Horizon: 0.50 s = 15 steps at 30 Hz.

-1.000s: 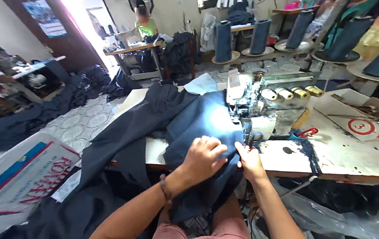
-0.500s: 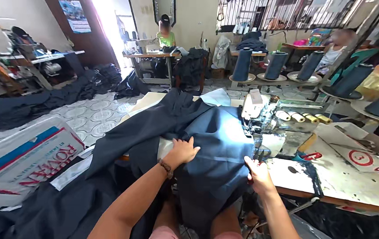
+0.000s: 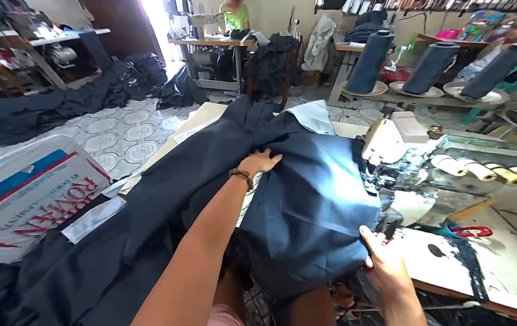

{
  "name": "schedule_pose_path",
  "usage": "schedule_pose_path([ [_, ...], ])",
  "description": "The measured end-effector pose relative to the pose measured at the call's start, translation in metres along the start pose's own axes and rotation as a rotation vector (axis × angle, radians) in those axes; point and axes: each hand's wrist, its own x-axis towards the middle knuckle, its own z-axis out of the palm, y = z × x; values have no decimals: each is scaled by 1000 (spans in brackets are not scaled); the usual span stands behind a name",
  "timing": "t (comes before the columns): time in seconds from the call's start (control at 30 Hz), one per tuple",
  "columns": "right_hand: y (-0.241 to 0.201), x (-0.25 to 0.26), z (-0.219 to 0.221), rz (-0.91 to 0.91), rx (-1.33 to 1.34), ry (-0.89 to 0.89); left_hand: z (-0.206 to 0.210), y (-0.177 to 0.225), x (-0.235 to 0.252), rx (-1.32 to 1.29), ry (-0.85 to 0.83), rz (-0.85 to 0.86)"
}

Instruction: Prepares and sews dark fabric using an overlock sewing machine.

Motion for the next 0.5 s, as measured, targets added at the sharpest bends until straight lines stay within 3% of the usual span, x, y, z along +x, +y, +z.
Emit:
schedule_pose_path([
  [0.23, 2, -1, -4, -42, -13, 9, 32, -2, 32, -43, 296, 2],
  [0.5, 3, -3, -4, -73, 24, 14, 29, -6, 29, -107, 327, 39],
])
